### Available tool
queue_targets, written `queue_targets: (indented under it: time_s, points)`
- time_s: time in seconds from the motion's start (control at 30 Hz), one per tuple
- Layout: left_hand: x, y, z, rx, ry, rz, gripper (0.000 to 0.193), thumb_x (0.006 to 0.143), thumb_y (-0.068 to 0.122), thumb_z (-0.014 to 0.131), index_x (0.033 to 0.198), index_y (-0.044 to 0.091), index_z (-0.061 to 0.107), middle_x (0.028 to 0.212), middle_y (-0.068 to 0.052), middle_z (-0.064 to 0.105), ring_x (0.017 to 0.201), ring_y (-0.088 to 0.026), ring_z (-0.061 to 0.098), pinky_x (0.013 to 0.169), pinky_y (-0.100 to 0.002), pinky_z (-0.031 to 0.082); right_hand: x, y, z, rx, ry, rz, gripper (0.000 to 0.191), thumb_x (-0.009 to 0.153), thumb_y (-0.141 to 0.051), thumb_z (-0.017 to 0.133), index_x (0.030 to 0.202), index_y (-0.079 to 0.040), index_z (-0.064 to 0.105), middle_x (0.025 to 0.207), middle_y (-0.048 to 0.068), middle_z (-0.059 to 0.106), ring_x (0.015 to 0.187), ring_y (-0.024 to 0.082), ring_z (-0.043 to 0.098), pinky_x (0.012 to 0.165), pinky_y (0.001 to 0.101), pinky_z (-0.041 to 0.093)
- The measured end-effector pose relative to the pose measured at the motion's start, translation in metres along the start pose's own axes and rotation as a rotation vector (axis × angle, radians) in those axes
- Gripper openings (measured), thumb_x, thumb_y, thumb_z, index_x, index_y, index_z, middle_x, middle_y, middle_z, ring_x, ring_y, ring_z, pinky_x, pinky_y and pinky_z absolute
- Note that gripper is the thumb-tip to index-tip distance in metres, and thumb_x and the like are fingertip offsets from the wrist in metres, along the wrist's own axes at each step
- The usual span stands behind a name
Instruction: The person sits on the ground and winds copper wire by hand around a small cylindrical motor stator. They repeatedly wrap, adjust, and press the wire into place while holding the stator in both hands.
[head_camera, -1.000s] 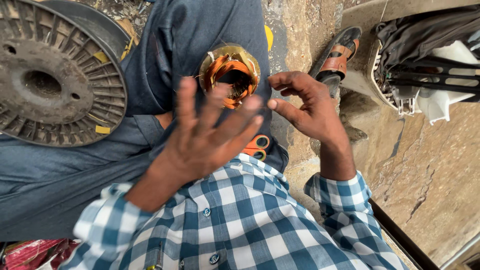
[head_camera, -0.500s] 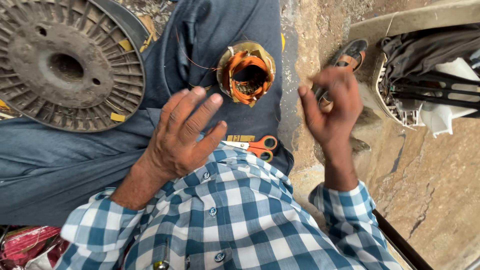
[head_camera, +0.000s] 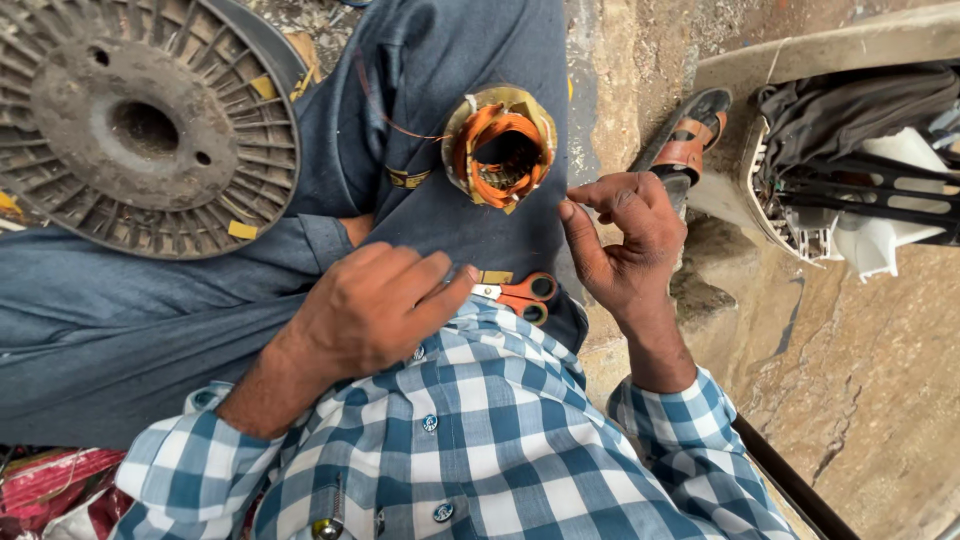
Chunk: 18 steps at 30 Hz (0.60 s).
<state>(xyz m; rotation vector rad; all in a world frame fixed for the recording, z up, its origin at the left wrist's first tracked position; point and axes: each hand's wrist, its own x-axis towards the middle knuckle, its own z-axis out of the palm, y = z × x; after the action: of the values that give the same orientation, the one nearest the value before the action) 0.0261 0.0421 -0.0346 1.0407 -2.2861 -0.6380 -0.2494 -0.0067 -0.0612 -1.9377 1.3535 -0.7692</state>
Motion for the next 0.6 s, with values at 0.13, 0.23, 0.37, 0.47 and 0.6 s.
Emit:
queue_targets:
  time_s: [0.13, 0.23, 0.37, 0.47, 0.6]
  points:
    - [0.006, 0.003, 0.018, -0.401, 0.406, -0.423, 0.014, 0.098, -0.002, 0.061, 0.112, -0.004, 0.065, 0.097, -0.014, 0.067, 0.077, -0.021, 0.066, 0.065, -0.031, 0.053, -0.002, -0.001, 0.019, 0.089, -0.053, 0.025, 0.006, 0.094, -0.004, 0.081, 0.096, -0.006, 0.075, 0.090, 0.005, 0.069, 0.069, 0.010, 0.059, 0.056, 0.0228, 0.047]
    - [0.016, -0.008, 0.042, -0.462, 0.367, -0.649, 0.010, 0.092, 0.003, 0.076, 0.101, 0.001, 0.070, 0.082, -0.008, 0.067, 0.059, -0.010, 0.060, 0.053, -0.025, 0.047, -0.008, -0.008, 0.019, 0.064, -0.051, 0.019, 0.011, 0.095, -0.006, 0.080, 0.101, -0.003, 0.072, 0.097, 0.007, 0.067, 0.076, 0.012, 0.058, 0.063, 0.0248, 0.047]
    - [0.018, -0.014, 0.057, -0.493, 0.385, -0.689, 0.011, 0.090, 0.005, 0.080, 0.091, 0.003, 0.069, 0.076, -0.004, 0.066, 0.056, -0.005, 0.058, 0.051, -0.022, 0.046, 0.005, -0.001, 0.008, 0.019, 0.104, -0.042, 0.013, 0.099, -0.008, 0.080, 0.103, -0.002, 0.069, 0.102, 0.007, 0.066, 0.084, 0.012, 0.059, 0.069, 0.0238, 0.051]
    - [0.019, -0.017, 0.057, -0.523, 0.390, -0.672, 0.010, 0.089, 0.004, 0.079, 0.090, 0.004, 0.069, 0.077, -0.002, 0.066, 0.057, -0.003, 0.058, 0.052, -0.020, 0.047, 0.014, 0.001, 0.004, 0.083, 0.089, -0.063, 0.014, 0.100, -0.008, 0.080, 0.108, -0.002, 0.070, 0.108, 0.009, 0.064, 0.093, 0.014, 0.061, 0.074, 0.0252, 0.052]
    - [0.019, -0.017, 0.052, -0.567, 0.380, -0.624, 0.010, 0.089, 0.003, 0.078, 0.087, 0.004, 0.068, 0.077, -0.002, 0.065, 0.058, -0.003, 0.057, 0.052, -0.020, 0.046, 0.012, -0.007, 0.008, 0.028, 0.030, -0.114, 0.015, 0.097, -0.005, 0.082, 0.108, -0.003, 0.071, 0.112, 0.011, 0.066, 0.102, 0.018, 0.066, 0.084, 0.0305, 0.056]
